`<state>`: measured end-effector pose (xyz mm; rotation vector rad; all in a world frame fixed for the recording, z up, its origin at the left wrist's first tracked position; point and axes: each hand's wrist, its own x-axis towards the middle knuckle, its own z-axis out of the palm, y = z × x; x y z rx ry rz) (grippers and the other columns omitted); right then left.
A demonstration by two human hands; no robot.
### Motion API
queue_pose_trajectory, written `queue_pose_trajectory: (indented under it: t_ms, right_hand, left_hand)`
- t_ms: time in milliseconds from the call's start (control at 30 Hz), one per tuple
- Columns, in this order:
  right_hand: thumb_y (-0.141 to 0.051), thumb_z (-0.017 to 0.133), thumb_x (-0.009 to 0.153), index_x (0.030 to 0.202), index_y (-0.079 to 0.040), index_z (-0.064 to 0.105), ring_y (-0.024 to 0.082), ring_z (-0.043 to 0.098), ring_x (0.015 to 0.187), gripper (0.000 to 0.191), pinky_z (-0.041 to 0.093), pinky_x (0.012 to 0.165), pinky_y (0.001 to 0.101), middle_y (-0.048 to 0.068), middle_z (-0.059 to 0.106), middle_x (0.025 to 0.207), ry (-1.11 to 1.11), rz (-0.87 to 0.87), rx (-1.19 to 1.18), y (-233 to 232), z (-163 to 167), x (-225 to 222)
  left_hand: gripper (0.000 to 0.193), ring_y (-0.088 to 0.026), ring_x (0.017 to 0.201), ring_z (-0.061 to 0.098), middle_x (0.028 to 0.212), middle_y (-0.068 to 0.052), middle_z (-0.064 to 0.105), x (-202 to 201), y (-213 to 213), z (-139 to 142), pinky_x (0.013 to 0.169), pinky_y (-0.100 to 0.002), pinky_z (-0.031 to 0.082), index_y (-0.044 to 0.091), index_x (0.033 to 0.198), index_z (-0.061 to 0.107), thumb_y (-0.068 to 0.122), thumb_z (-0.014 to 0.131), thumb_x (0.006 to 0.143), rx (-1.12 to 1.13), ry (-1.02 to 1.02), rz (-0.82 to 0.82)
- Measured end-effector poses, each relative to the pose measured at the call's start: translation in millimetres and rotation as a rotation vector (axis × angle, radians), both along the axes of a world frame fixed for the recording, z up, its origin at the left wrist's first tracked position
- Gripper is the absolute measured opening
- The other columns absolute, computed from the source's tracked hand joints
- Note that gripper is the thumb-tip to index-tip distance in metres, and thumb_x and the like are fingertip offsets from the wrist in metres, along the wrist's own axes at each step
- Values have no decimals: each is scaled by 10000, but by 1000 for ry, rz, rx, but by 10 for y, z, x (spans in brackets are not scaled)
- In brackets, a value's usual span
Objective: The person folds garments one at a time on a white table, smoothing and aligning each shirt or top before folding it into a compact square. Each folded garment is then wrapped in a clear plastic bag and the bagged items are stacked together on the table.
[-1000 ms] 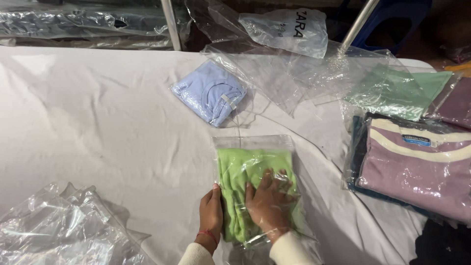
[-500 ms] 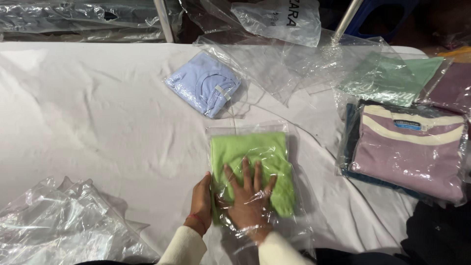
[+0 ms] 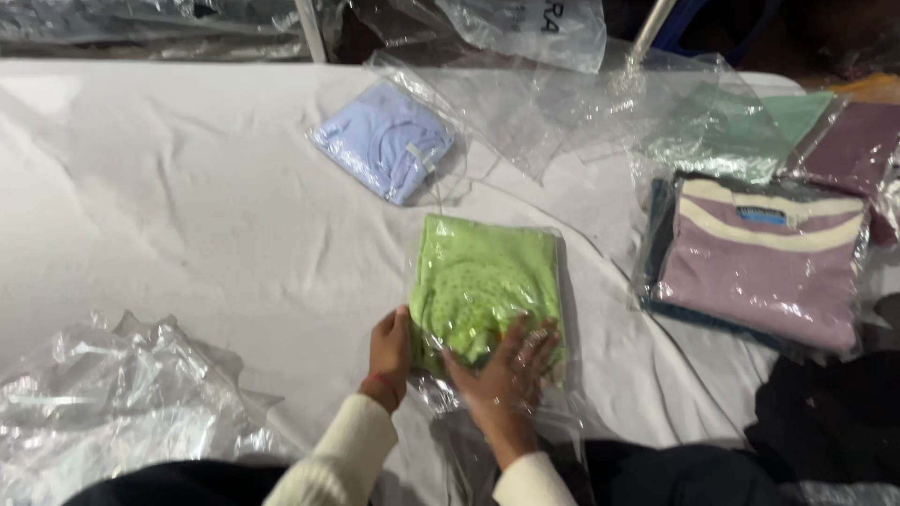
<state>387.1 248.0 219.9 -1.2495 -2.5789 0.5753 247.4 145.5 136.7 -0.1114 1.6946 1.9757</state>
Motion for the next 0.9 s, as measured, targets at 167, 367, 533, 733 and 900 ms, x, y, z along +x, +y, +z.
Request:
queue_pose_trajectory:
  t_ms: [167,367,533,733,900]
  right_hand:
    - [-750,817,646,1621,-210,-98,513,-168,1518,1442,-24,1139,777,232,-216,1663,-263,-7,-152,10,116,-278]
    - [-577,802,802,1602,-87,-85,485,-166,1513,1291,-19,1177,691,262,-254,1628,-110,364,-131,179,439,-8]
    - [-358,653,857,1004,-128,763,283,728,1005,294,554,920,382,105,780,1011,-367,564,-354,-67,914,1087]
    - [-30,621,746,1331,-75,574,327,530,1306,589,381,1077,504,117,581,1403,-86,900,284,1081,1099,1146]
    - [-157,677,855,1502,-154,520,332,358,1483,666,174,1184,594,119,454,1605,-189,1060,72,1463,552,1059]
  left_hand:
    - [520,-194,1119,587,1247,-126,657,12,-1,124,962,-329,482,-24,1379,589,362,492,1044,60,-77,-24]
    - [665,-307,1334,485,1520,-197,446,140,-198,803,1104,-338,418,117,1537,392,111,530,886,-616,961,-272]
    - [682,-217,1368,448,1520,-38,442,154,-662,1181,1172,-410,359,134,1551,376,85,542,891,-874,1963,-972]
    - [603,-234,1368,458,1508,-64,476,237,-901,1062,1135,-339,367,48,1525,426,151,545,943,-768,1782,-1094]
    - [550,-250,1335,483,1480,-96,501,242,-960,1018,1095,-378,387,60,1433,492,336,548,961,-586,1814,-961]
